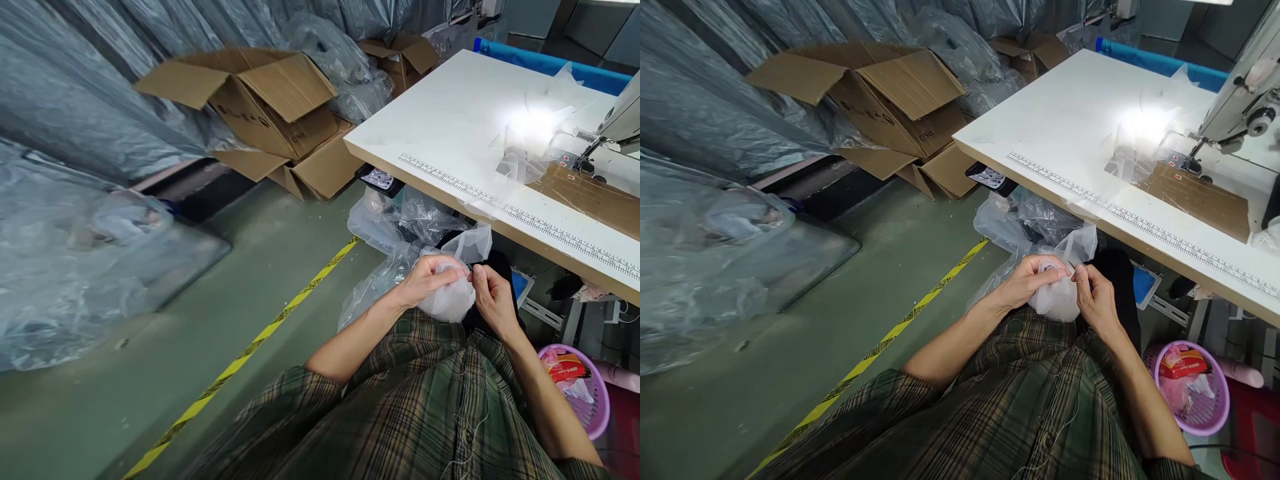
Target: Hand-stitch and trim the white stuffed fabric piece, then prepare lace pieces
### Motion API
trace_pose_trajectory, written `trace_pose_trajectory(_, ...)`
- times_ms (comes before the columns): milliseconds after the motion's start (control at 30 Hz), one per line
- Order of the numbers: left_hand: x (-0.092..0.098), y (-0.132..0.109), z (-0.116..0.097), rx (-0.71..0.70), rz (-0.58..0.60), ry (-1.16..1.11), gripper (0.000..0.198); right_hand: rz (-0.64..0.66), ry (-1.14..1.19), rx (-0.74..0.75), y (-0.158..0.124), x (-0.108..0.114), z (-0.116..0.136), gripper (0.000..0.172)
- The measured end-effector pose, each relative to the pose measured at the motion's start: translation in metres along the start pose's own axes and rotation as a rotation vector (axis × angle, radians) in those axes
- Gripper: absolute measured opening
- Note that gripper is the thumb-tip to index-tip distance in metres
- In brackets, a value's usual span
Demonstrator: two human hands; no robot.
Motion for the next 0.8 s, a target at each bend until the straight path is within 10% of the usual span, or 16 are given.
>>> trace_pose_trajectory(500, -0.002, -0.004, -0.004, 0.054, -0.045, 0.021, 0.019, -0.007, -0.112, -0.028, -0.005, -0.004, 0.000, 0.051)
trace_pose_trajectory(800, -0.008, -0.011, 0.005, 0.098, -0.085, -0.381, 0.045, -0.073, 0.371, -0.216, -0.017, -0.008, -0.016, 0.058)
Point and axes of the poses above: each hand's wrist, its own y-axis towards the middle knuckle, its own x-axis out of the back of the hand, z = x × y, the point moved 4 cm from there along y, towards the middle knuckle, and after that the axes turned 12 degrees about x, right-handed, at the moved point
